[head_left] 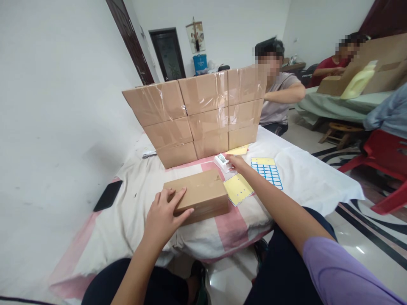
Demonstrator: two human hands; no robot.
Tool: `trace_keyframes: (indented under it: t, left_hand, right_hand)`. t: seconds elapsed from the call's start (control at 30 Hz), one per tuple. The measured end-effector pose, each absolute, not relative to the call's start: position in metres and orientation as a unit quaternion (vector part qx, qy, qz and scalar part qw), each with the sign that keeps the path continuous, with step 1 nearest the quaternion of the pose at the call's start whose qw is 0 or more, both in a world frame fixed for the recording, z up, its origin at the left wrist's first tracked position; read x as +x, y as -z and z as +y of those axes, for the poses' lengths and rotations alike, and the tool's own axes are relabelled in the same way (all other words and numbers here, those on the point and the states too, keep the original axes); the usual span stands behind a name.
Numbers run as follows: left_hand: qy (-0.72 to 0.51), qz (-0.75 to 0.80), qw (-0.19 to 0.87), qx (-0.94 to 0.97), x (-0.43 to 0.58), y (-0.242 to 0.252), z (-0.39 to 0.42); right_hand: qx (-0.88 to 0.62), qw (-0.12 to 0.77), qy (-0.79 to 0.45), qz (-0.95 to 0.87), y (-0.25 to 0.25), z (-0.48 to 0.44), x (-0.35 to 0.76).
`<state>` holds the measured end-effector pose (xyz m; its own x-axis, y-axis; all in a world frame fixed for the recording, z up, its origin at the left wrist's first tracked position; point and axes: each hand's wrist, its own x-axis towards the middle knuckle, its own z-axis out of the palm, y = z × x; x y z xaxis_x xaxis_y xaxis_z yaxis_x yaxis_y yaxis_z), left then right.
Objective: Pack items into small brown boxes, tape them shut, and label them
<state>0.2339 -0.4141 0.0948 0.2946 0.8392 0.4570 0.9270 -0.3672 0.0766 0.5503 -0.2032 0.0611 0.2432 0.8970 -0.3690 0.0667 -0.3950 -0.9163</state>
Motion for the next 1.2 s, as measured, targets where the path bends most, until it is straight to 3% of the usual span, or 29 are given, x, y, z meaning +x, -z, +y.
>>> trace_keyframes:
  t: [1.2]
  left_hand:
    - [0.225, -0.539, 0.113, -0.803, 0.234, -0.094, -0.412]
  right_hand:
    - [-0.658, 0.481, -0.488, -0.313, -0.032, -0.214, 0.558]
